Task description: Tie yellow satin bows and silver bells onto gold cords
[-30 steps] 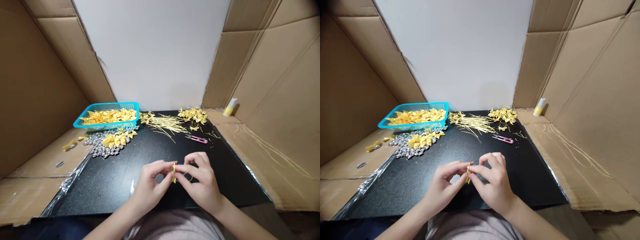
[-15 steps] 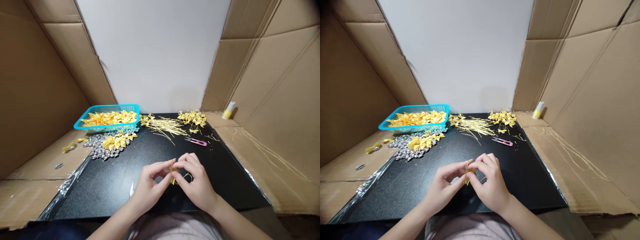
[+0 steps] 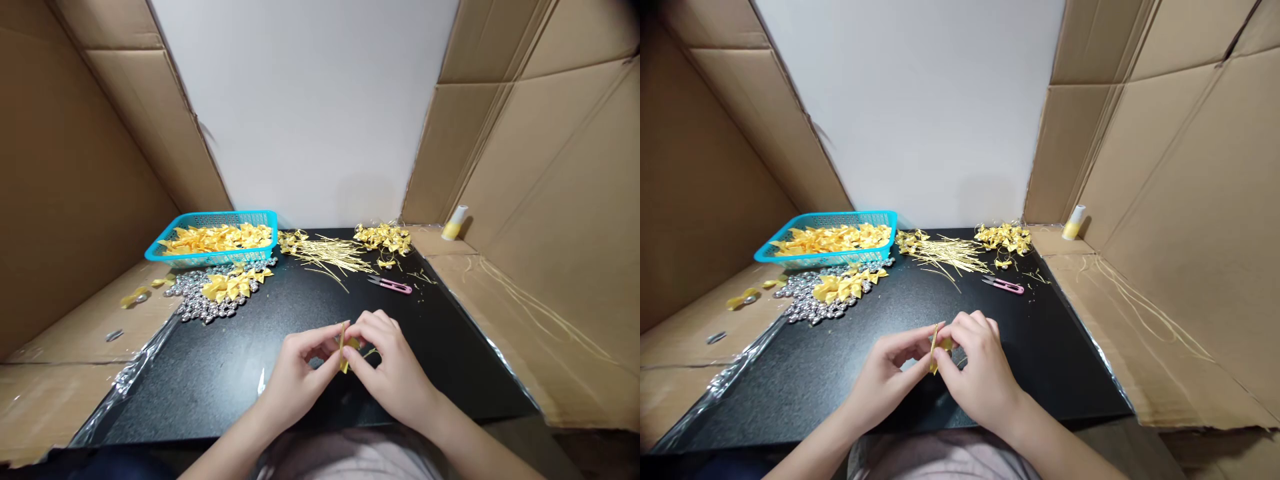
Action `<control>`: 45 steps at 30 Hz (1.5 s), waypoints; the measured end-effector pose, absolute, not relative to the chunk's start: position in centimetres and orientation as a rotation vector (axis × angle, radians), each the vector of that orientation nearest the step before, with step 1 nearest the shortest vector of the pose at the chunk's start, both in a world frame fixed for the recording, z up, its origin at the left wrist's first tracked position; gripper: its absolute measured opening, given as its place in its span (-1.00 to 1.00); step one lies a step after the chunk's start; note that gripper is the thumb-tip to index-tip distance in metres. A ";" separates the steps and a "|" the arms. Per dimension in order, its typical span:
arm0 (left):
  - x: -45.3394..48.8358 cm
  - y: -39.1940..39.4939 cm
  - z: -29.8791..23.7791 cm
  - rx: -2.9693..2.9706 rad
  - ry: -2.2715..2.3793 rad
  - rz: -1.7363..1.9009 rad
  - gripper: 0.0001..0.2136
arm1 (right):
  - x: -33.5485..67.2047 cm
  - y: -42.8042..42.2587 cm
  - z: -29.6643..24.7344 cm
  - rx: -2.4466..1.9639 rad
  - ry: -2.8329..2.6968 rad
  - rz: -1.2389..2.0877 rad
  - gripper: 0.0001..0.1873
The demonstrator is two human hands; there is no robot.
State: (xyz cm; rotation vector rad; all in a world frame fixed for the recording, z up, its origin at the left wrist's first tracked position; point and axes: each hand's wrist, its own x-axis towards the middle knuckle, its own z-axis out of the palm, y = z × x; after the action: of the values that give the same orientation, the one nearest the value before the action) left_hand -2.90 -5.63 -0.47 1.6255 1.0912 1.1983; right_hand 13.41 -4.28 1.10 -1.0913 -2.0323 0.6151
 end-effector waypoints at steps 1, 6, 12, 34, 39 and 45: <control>-2.9 -5.6 -0.4 1.635 1.099 1.190 -0.71 | 13.3 -4.3 1.1 -1.108 -2.023 0.625 -0.89; -3.0 -5.6 -0.4 1.733 1.160 1.167 -0.69 | 12.8 -4.0 0.8 -1.175 -1.987 0.485 -0.87; -3.1 -5.6 0.0 1.879 1.209 1.225 -0.69 | 12.5 -4.0 0.6 -1.103 -1.979 0.267 -0.87; -3.4 -6.0 -0.2 1.773 1.205 1.100 -0.66 | 11.7 -4.4 -0.1 -0.998 -1.871 0.560 -0.82; -3.3 -6.1 0.0 1.696 1.178 1.099 -0.67 | 11.6 -4.5 -0.5 -1.000 -1.819 0.609 -0.83; -3.0 -6.0 -0.3 1.585 1.149 1.134 -0.66 | 11.3 -4.9 -1.1 -0.946 -1.709 0.736 -0.83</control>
State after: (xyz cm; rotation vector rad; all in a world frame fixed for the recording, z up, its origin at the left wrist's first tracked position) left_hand -3.05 -6.05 -0.27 1.5849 1.1494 1.1342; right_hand 11.29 -4.91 -1.07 -0.9460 -1.7091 0.7364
